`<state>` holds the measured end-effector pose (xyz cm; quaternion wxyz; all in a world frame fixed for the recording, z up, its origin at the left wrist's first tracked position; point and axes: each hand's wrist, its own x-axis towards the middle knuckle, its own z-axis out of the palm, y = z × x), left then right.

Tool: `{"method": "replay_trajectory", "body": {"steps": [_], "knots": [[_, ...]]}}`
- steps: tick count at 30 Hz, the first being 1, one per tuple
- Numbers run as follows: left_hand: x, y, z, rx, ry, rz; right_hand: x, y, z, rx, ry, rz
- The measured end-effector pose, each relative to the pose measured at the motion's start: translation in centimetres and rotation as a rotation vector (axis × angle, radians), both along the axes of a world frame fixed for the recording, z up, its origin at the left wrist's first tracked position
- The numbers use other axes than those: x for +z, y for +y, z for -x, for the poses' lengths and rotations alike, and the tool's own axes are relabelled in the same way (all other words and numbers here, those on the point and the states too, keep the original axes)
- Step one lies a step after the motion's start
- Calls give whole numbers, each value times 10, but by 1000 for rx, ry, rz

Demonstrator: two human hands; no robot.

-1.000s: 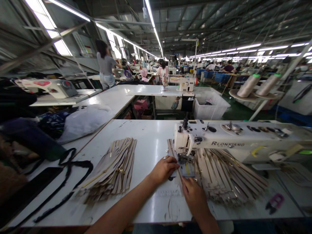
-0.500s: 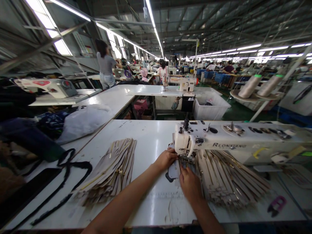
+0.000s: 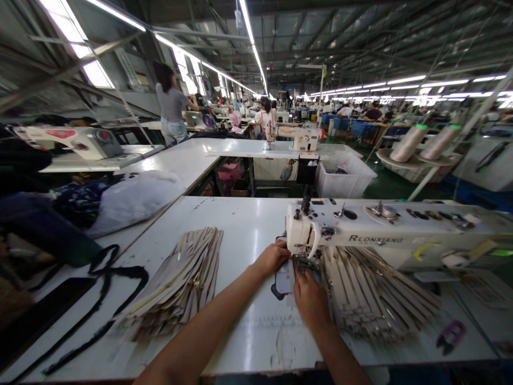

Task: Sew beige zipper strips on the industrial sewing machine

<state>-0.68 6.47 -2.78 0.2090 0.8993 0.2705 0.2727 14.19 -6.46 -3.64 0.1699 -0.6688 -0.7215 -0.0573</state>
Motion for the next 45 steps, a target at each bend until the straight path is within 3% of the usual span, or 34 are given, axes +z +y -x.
{"method": "replay_trajectory", "body": {"steps": [14,26,37,42,45], "knots": [[-4,-1,1,18,15,4,-1,-2,-2,27,49,5],[11,-23,2,52,72,-4,6,-11,-7,57,122,35],[12,-22,3,77,78,7,1,-7,-5,35,81,39],[17,-44,3,208,48,20,2,-7,-6,69,156,26],[21,-62,4,83,67,22,4,-9,-8,83,194,16]]}}
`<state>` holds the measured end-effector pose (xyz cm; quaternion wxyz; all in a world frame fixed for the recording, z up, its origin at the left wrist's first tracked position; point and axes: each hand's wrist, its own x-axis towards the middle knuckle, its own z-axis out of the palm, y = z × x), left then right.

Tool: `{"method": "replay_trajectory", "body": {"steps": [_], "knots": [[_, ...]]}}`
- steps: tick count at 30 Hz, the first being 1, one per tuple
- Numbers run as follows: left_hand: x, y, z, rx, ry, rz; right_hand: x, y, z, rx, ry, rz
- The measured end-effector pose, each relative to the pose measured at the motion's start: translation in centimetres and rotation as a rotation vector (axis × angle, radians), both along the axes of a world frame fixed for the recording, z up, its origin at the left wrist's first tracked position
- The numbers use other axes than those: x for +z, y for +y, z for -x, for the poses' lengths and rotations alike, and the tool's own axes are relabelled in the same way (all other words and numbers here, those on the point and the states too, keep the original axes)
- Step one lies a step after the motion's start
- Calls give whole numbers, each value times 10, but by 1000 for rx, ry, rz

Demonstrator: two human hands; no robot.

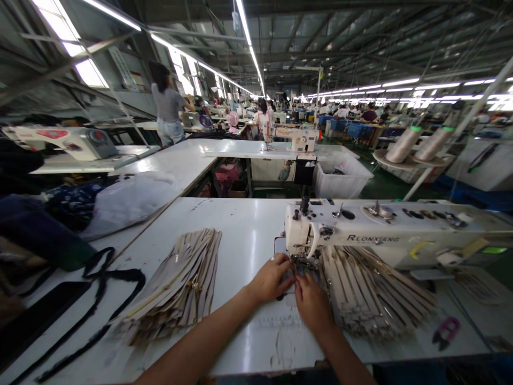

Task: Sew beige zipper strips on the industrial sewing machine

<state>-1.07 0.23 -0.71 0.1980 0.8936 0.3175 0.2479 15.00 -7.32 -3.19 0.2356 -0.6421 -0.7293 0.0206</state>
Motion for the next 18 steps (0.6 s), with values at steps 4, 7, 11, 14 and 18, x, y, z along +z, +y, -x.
{"method": "replay_trajectory", "body": {"steps": [4,7,11,14,18], "knots": [[2,-13,1,-84,2,-18,1,-7,-3,8,66,-15],[0,-13,1,-85,-11,-20,-1,-14,-3,17,112,-31],[-2,-12,0,-83,-36,-34,-5,-17,-3,31,152,-63],[-3,-13,0,-89,-39,-52,-7,-17,-4,40,165,-82],[-3,-14,0,-94,-30,-72,-8,-16,-4,43,166,-85]]}}
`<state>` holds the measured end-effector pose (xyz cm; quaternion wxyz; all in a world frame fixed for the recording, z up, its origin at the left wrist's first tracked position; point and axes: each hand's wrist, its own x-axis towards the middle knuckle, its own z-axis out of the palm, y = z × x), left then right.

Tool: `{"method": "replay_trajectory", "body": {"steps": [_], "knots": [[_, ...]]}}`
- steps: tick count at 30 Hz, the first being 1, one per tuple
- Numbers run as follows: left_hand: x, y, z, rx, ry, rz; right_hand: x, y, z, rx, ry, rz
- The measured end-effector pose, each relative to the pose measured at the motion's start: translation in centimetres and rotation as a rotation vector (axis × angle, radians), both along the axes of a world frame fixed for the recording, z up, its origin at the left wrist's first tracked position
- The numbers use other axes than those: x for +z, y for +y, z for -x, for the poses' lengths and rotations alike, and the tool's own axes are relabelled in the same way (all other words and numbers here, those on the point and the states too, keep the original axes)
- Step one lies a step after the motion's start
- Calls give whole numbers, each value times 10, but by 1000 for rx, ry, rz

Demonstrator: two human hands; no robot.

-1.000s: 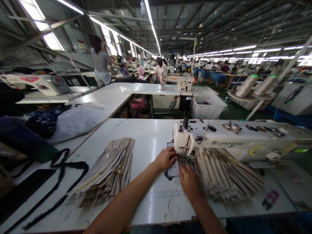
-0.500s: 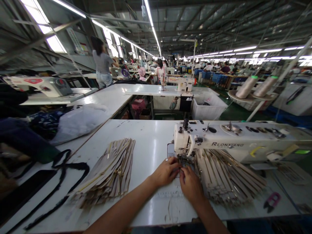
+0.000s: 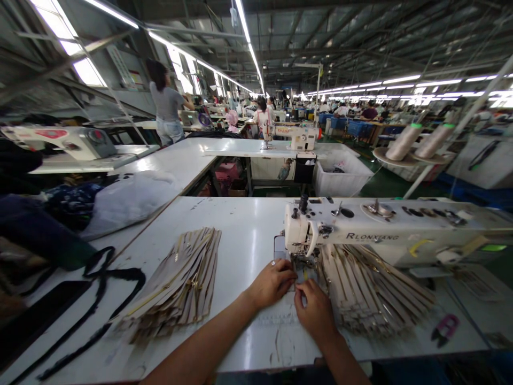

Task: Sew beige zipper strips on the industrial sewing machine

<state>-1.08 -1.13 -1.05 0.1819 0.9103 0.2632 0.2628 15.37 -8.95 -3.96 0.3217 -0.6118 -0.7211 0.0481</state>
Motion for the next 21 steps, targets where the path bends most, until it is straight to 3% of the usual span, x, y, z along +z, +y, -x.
{"method": "replay_trajectory", "body": {"steps": [14,21], "knots": [[-7,2,0,86,41,-80,12,21,5,-74,-143,129],[-2,2,-1,138,64,-69,18,31,8,-81,-197,165]]}}
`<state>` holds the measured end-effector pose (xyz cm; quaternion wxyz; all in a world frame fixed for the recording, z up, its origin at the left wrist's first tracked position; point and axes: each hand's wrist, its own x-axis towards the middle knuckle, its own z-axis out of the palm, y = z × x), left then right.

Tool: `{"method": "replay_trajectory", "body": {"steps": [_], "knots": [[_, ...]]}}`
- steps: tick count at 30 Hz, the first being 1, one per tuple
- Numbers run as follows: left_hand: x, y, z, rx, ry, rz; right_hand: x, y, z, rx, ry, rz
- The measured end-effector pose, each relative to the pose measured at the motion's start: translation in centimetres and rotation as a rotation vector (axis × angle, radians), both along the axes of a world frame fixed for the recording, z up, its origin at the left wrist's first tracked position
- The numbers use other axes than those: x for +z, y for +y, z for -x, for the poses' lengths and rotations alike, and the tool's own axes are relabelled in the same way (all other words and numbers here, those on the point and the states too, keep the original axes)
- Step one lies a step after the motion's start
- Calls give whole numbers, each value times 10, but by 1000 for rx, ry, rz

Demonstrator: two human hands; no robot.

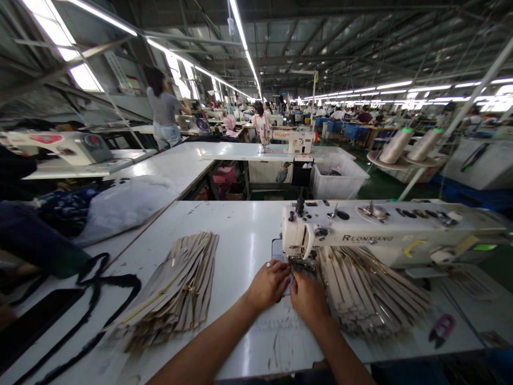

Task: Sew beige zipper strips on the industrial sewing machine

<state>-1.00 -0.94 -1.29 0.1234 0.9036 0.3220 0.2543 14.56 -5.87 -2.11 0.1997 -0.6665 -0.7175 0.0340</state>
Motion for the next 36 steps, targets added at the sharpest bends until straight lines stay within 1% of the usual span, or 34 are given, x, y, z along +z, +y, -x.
{"method": "replay_trajectory", "body": {"steps": [5,12,17,24,30,33,36], "knots": [[1,3,2,45,20,-9,0,1,0,5,-8,-4],[6,9,2,74,50,5,-6,-6,-1,28,47,-62],[3,9,3,99,67,8,-10,-10,0,73,118,-136],[-1,8,6,94,103,30,-11,-15,6,140,192,-196],[3,9,5,78,170,65,-14,-13,6,133,215,-200],[7,6,1,127,227,51,-15,-13,6,121,226,-193],[12,-11,-2,235,365,2,-15,-13,4,99,232,-184]]}}
